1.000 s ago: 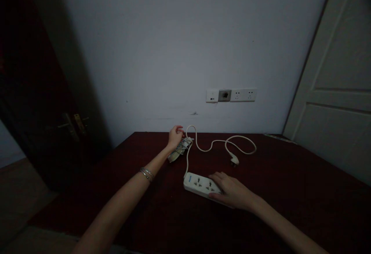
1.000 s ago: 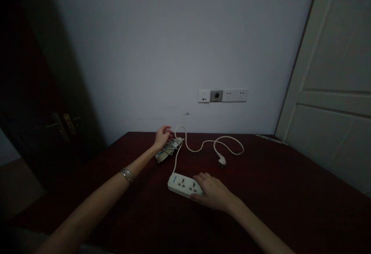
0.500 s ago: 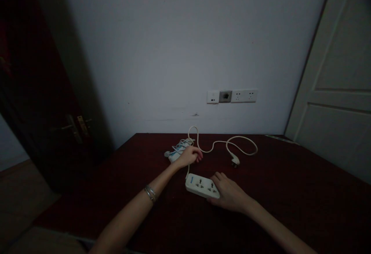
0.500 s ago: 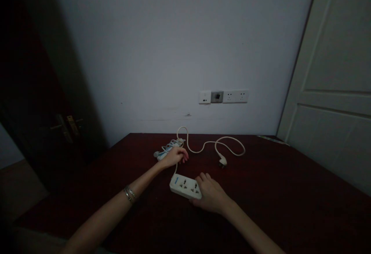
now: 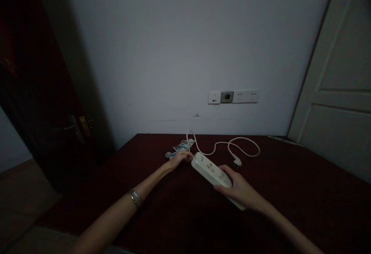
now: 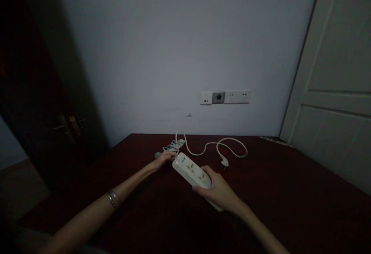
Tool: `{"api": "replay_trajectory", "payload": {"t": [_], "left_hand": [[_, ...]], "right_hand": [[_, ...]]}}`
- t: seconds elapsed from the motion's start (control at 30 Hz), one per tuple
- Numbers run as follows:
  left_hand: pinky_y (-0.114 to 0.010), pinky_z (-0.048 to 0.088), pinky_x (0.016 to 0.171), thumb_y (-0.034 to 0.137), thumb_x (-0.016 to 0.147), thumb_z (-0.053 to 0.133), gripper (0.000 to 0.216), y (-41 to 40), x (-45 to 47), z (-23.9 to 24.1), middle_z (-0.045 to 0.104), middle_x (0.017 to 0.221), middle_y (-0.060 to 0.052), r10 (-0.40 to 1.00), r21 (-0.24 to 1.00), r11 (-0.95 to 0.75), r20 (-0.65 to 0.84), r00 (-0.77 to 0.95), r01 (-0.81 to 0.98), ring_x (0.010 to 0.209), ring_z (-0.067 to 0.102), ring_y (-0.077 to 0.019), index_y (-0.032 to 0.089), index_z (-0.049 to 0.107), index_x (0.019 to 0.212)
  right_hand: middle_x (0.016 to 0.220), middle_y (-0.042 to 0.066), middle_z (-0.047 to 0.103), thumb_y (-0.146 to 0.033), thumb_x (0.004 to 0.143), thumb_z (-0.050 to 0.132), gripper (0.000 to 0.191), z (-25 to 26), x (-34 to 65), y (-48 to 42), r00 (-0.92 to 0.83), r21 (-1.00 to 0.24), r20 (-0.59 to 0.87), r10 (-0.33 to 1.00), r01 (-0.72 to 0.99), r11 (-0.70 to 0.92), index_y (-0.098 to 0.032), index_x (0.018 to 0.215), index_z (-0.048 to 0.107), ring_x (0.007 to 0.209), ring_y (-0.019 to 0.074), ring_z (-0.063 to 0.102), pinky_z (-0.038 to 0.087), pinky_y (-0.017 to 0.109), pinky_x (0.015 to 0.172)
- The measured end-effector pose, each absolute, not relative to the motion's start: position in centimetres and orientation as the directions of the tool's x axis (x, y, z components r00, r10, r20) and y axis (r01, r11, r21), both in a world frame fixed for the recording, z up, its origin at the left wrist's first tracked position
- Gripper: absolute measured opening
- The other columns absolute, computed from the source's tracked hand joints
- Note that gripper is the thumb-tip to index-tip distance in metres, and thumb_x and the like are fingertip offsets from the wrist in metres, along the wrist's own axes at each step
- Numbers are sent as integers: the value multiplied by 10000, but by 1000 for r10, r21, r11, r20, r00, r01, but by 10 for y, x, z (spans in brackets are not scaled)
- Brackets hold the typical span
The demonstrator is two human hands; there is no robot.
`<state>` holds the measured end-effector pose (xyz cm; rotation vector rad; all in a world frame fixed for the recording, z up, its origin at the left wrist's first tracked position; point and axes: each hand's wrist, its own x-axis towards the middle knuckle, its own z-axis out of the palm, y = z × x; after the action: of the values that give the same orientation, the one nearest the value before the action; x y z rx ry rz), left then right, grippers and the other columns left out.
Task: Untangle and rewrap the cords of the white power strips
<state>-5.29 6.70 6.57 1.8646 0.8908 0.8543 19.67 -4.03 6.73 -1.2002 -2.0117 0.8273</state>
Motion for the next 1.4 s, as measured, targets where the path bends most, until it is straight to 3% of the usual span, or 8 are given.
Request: {"api": "replay_trajectory", "payload": {"t": [0.17,0.3,0.43,0.57,0.77,0.93,1.17,1.4], "left_hand": [[-288,427,748,216,772,383,305,52,-48,77,644,764,-66,755,763,-538,247,608,358,768,578,-175,95,564,985],[-302,431,726,274,886,296,329,35,-33,84,634,848,-92,805,430,-589,232,547,684,759,596,-187,128,405,1161],[-310,441,669,220,879,302,354,25,-19,92,634,884,-150,833,80,-549,136,537,832,775,627,-229,98,345,1208],[-319,465,636,154,833,346,317,20,-8,101,645,855,-157,800,-123,-581,91,592,804,754,639,-239,98,394,1141],[-318,480,594,99,785,424,223,4,10,115,635,754,-144,658,-400,-640,155,737,656,729,645,-251,72,488,997],[-277,441,537,131,855,371,185,-1,12,136,633,816,-112,450,-523,-685,242,860,506,675,633,-204,118,510,975],[-224,389,553,139,816,459,197,28,0,168,654,856,-67,501,-348,-698,387,774,626,702,603,-149,162,570,976],[-216,428,634,215,795,534,184,46,6,184,665,797,-51,590,349,-802,332,736,485,702,580,-108,132,649,912]], "right_hand": [[1023,69,630,-555,737,508,493,94,202,-40,-251,-966,235,939,45,253,-200,1076,560,941,260,581,454,348,781],[1033,66,641,-486,729,565,510,97,202,-26,-197,-973,225,954,-105,208,-195,1147,538,884,249,605,470,330,715],[1047,75,635,-467,746,574,507,92,201,-11,-96,-955,291,952,32,295,-184,1161,506,882,234,605,474,341,743],[1118,117,597,-466,728,595,536,86,204,0,30,-839,454,890,349,417,-169,1163,494,981,265,576,445,410,852],[1176,134,544,-428,795,498,548,82,205,1,-28,-394,567,823,868,301,-192,1282,414,976,299,577,499,402,675],[1160,116,551,-330,802,491,534,91,208,-4,-243,-71,514,822,943,324,-229,1318,401,948,273,588,495,327,570],[1140,74,562,-221,742,573,591,118,218,-22,-606,-23,380,699,750,662,-278,1311,424,950,228,569,478,362,759],[1156,52,561,-291,748,618,546,139,214,-56,-628,-350,359,690,595,723,-277,1269,457,996,206,547,448,371,852]]}}
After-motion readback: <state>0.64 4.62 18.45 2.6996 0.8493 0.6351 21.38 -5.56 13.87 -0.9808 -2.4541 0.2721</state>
